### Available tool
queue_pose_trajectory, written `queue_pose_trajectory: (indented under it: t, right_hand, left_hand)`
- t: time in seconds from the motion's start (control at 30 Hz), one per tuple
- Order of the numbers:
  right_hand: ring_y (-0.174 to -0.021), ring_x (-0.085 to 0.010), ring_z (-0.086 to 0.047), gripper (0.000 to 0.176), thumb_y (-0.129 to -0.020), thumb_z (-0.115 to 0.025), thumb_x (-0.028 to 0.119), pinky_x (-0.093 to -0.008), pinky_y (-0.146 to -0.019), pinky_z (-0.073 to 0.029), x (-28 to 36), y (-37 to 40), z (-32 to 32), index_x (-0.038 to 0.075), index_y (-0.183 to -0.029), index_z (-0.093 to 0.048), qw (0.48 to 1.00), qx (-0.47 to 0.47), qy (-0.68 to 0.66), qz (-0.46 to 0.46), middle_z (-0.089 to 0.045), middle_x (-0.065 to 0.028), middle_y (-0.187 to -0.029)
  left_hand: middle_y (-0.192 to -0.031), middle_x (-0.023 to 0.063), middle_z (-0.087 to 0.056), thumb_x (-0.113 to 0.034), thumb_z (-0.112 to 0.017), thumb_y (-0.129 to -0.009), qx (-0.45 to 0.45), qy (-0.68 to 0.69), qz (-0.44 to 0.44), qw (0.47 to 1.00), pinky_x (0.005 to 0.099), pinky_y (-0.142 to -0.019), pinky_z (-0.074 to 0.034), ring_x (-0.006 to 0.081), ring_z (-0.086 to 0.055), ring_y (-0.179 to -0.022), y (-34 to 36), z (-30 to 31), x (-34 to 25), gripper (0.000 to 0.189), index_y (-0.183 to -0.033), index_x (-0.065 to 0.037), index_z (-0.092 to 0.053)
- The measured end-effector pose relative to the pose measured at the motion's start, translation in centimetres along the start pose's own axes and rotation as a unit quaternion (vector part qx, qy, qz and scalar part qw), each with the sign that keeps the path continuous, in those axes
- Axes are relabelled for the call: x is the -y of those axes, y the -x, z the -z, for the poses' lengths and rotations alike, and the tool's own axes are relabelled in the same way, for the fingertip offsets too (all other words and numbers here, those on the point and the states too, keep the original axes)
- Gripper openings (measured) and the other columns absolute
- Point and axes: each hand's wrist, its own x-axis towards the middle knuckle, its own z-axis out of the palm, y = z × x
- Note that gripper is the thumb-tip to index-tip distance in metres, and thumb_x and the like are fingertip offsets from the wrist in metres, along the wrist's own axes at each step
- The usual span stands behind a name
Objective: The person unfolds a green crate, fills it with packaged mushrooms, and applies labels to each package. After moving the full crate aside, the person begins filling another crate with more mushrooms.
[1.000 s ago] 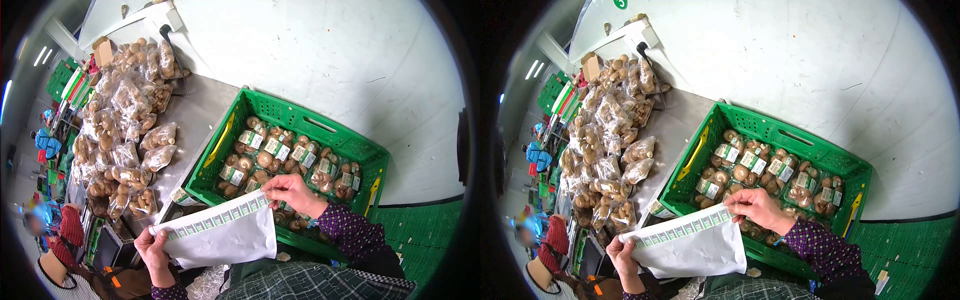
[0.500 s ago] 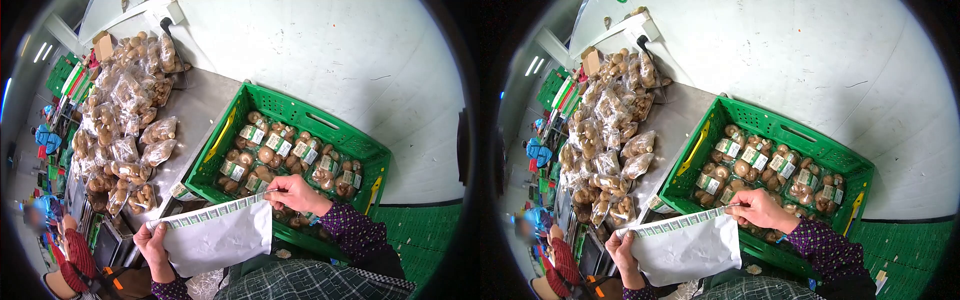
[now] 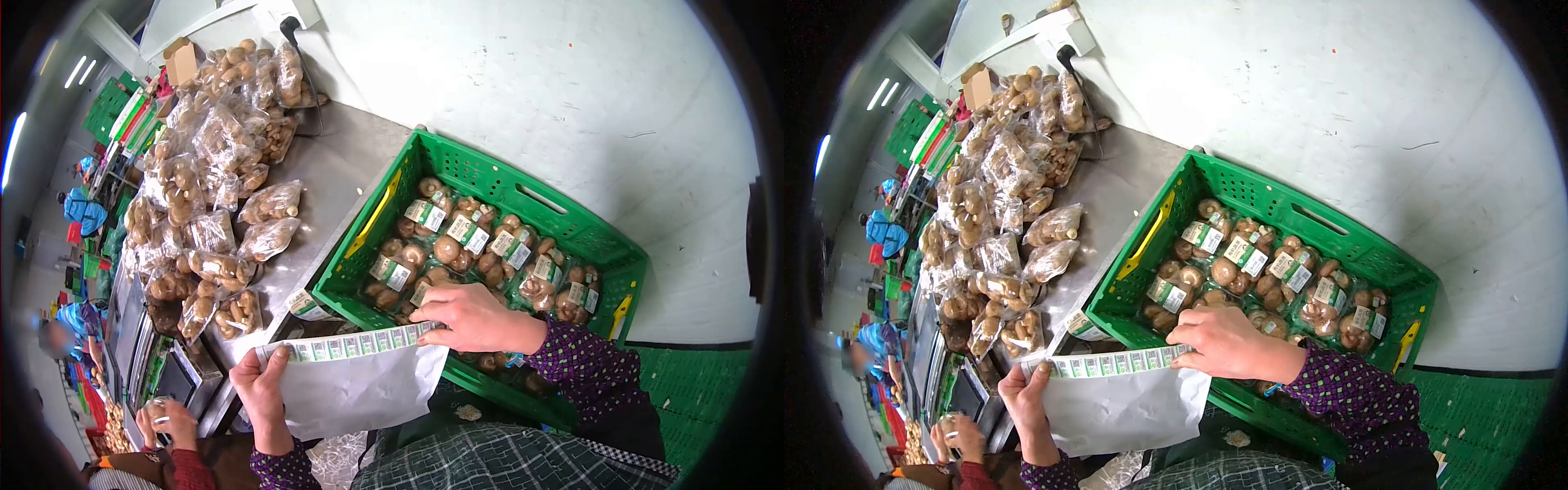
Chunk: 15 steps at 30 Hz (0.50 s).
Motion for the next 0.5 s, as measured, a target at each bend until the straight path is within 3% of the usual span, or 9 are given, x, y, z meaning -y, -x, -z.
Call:
queue_pose_trajectory:
  t: [0.43, 0.5]
  right_hand:
    - [-0.073, -0.0201, -0.055, 0.034, -0.067, -0.077, 0.024, -0.0323, -0.058, -0.048, 2.2, 0.5, -1.3, 0.006, -0.092, -0.062, 0.971, -0.081, 0.207, 0.084, -0.052, -0.0036, -0.08]
    - [-0.073, -0.0187, -0.054, 0.028, -0.069, -0.074, 0.021, -0.0305, -0.058, -0.048, 3.1, 0.9, -1.1, 0.006, -0.087, -0.059, 0.97, -0.094, 0.202, 0.094, -0.049, -0.0035, -0.079]
  left_hand:
    - [-0.073, 0.0014, -0.065, -0.004, -0.067, -0.083, -0.012, -0.017, 0.072, 0.997, 0.0207, -0.052, -0.041, 0.0049, -0.053, -0.058, -0.8, -0.9, 0.3, 0.009, -0.087, 0.004, -0.068]
    - [-0.071, 0.0017, -0.064, -0.003, -0.067, -0.08, -0.03, -0.091, 0.076, 0.992, 0.0217, -0.051, -0.041, 0.0061, -0.053, -0.057, -1.0, -0.8, 0.4, 0.009, -0.083, 0.005, -0.067]
